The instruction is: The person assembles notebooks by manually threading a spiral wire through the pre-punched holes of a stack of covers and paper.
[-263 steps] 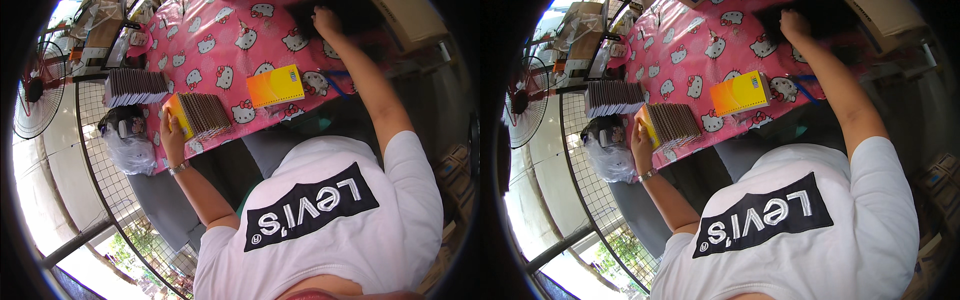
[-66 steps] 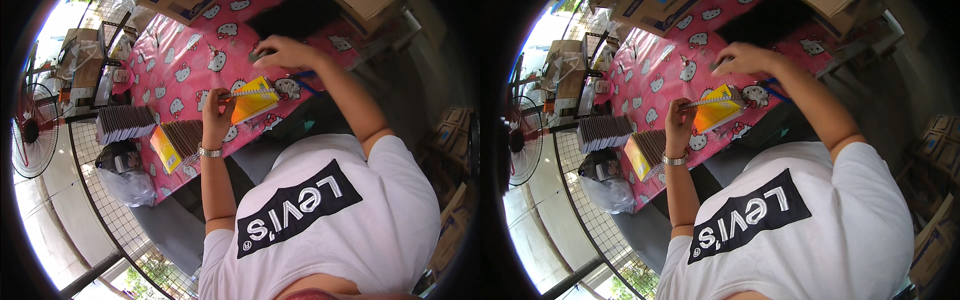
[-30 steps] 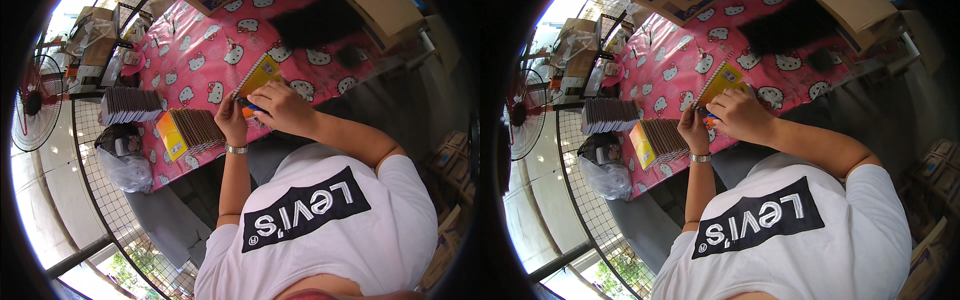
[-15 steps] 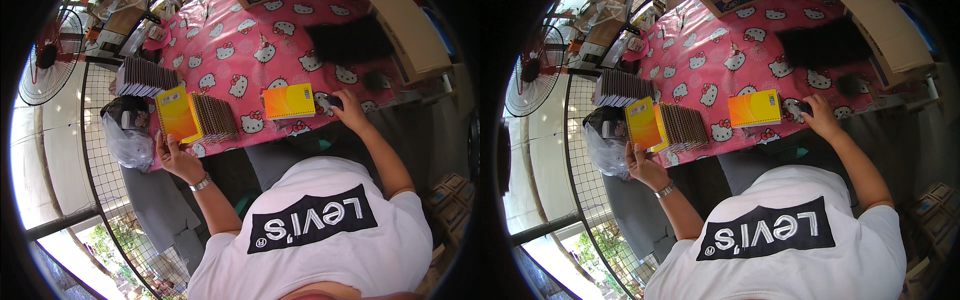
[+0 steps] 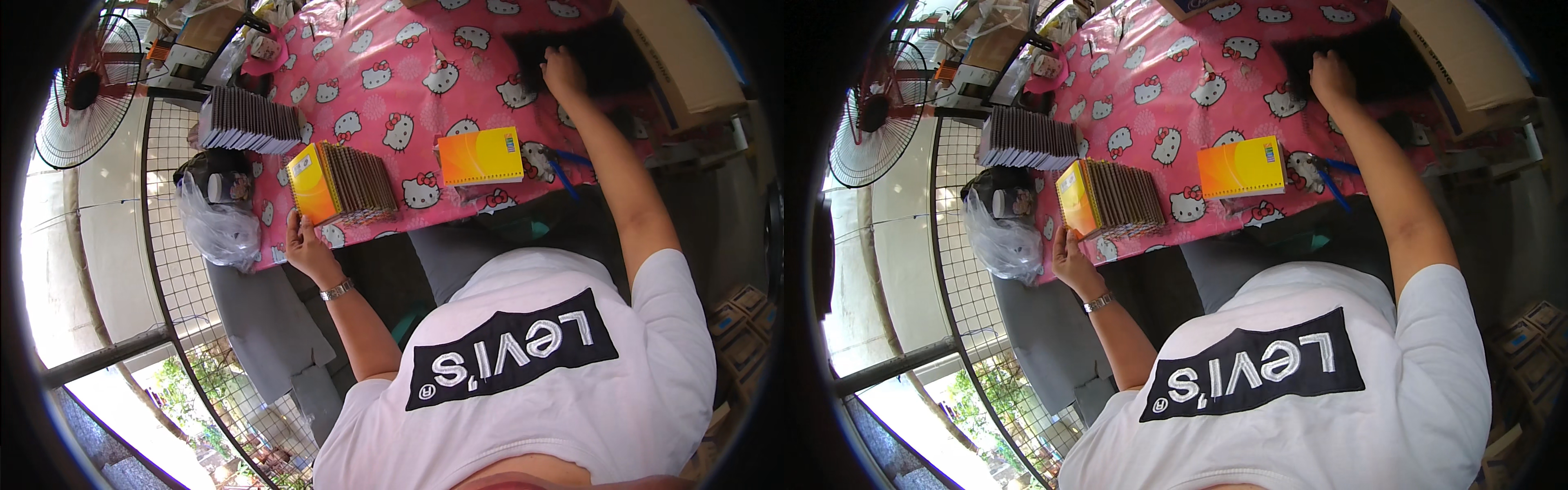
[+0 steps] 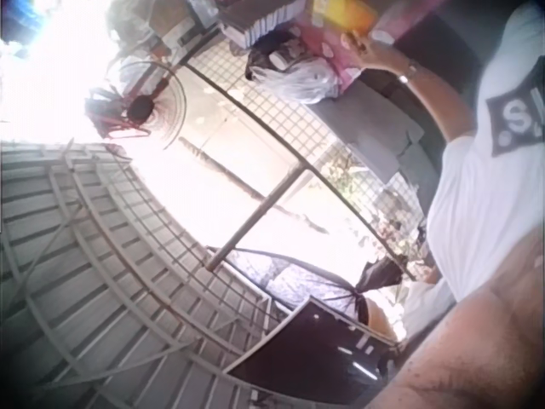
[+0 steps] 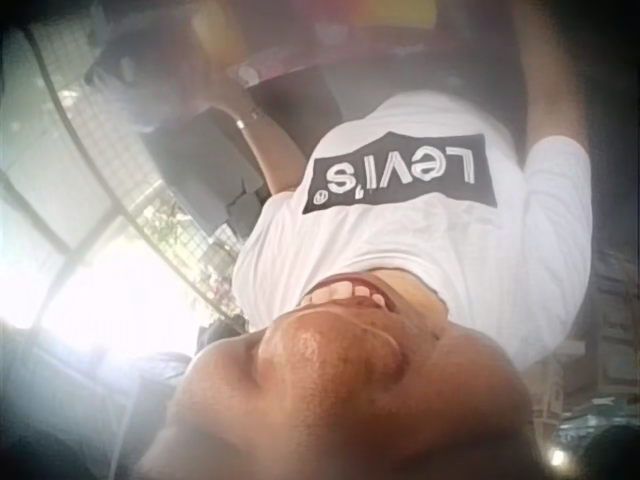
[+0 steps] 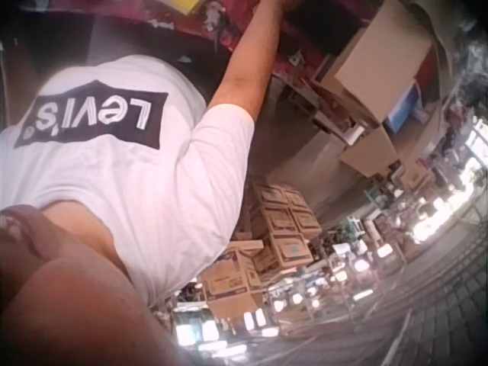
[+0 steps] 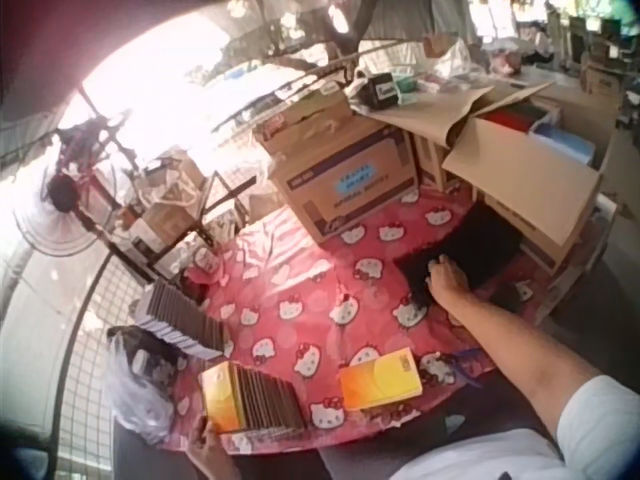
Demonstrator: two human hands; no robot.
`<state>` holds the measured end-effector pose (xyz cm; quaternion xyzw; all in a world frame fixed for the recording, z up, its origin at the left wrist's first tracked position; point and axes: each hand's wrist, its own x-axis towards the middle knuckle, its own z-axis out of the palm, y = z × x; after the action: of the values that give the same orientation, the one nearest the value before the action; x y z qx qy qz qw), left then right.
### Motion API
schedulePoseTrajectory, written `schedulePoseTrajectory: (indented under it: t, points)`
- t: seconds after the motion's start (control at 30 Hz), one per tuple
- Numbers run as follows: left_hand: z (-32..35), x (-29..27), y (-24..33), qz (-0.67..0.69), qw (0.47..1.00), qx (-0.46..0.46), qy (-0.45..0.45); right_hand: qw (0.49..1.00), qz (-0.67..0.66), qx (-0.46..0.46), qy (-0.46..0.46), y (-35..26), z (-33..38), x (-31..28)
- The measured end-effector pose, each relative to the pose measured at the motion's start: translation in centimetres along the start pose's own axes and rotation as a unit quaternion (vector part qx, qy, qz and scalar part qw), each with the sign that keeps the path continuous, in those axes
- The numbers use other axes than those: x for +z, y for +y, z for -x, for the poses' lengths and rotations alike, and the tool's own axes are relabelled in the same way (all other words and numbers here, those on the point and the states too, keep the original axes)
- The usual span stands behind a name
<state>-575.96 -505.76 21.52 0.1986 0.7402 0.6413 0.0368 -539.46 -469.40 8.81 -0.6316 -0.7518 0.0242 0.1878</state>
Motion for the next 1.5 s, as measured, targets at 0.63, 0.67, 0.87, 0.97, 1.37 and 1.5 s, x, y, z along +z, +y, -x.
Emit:
schedulePoseTrajectory:
  t: [0.63, 0.67, 0.87, 0.97, 1.37, 1.5]
  points:
    - [10.8, 13.3, 4.1, -0.198, 0.732, 0.498, -0.421, 0.888, -0.455, -0.067, -0.01, -2.6, 5.0, -8.7]
    - [11.7, 14.5, 3.5, -0.204, 0.696, 0.5, -0.473, 0.867, -0.494, -0.045, -0.049, -3.3, 6.0, -8.9]
    - [10.3, 17.5, 3.9, -0.281, 0.593, 0.455, -0.602, 0.868, -0.479, 0.023, -0.129, -0.6, 10.6, -10.8]
    - [9.4, 18.3, 4.4, -0.243, 0.583, 0.46, -0.624, 0.8, -0.553, 0.11, -0.206, -0.3, 13.2, -10.6]
    - [8.1, 18.5, 6.2, -0.195, 0.608, 0.436, -0.634, 0.817, -0.544, -0.024, -0.19, -3.2, 17.5, -10.6]
    - [8.5, 18.3, 4.6, -0.224, 0.599, 0.41, -0.65, 0.823, -0.535, -0.036, -0.186, -3.5, 16.8, -10.6]
